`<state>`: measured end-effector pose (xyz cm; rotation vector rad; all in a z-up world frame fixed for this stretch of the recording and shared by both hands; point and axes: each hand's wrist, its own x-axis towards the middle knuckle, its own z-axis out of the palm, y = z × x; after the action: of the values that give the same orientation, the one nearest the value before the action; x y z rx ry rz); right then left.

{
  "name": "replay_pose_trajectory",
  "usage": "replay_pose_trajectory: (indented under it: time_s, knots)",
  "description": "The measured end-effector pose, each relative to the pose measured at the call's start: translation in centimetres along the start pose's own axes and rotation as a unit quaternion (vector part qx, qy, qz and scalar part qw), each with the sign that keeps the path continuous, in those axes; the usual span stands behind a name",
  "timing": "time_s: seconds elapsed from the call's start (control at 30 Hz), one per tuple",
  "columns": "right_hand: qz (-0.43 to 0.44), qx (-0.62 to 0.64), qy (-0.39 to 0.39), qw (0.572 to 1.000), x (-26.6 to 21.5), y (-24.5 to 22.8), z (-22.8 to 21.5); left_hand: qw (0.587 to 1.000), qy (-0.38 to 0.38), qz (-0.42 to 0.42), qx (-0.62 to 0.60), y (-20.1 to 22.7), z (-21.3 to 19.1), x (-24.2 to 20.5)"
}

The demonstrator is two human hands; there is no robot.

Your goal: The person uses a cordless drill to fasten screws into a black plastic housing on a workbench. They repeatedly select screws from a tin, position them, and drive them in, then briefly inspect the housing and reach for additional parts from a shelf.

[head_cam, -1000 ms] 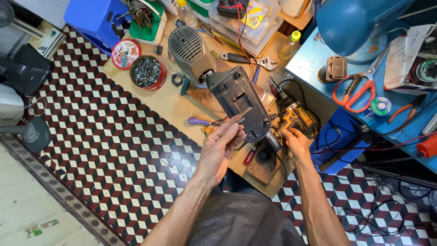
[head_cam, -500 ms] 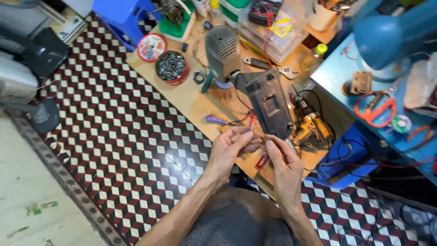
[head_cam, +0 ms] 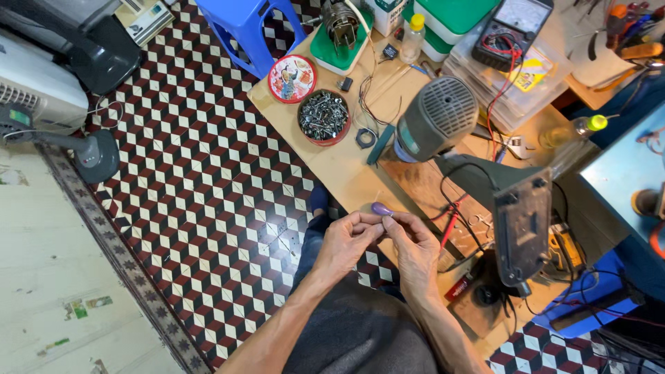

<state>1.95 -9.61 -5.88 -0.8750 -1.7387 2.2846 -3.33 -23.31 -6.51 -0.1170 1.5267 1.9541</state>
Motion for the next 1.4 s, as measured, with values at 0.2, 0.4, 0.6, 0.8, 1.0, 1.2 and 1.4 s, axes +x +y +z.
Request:
replay_pose_trajectory:
  time_s: [0.2, 0.4, 0.6, 0.8, 1.0, 1.2, 1.4]
  knots:
    - [0.056, -0.009, 0.068, 0.996, 8.0, 4.9, 9.3, 0.926, 0.100, 0.043, 0.361, 3.9, -16.1, 13.5]
    - [0.139, 0.000, 0.096, 0.986, 13.0, 8.2, 14.6, 0.846, 0.055, 0.148, 0.509, 3.9, -23.4, 26.1]
    - [0.144, -0.057, 0.096, 0.983, 15.4, 8.5, 16.1, 0.783, -0.075, 0.154, 0.598, 2.1, -23.9, 32.2]
    - [0.164, -0.140, 0.054, 0.975, 17.1, 9.2, 16.4, 0.736, -0.100, 0.109, 0.661, 1.8, -25.8, 33.0]
    - [0.176, -0.230, 0.008, 0.957, 19.6, 10.0, 17.5, 0.789, -0.047, 0.100, 0.604, 2.7, -25.3, 32.4]
    - [0.157, -0.344, -0.043, 0.925, 22.1, 10.7, 18.5, 0.811, 0.002, 0.074, 0.580, 2.8, -25.1, 29.9]
    - [0.154, -0.374, -0.073, 0.912, 23.4, 11.2, 19.9, 0.812, 0.000, 0.071, 0.580, 2.3, -24.9, 29.4]
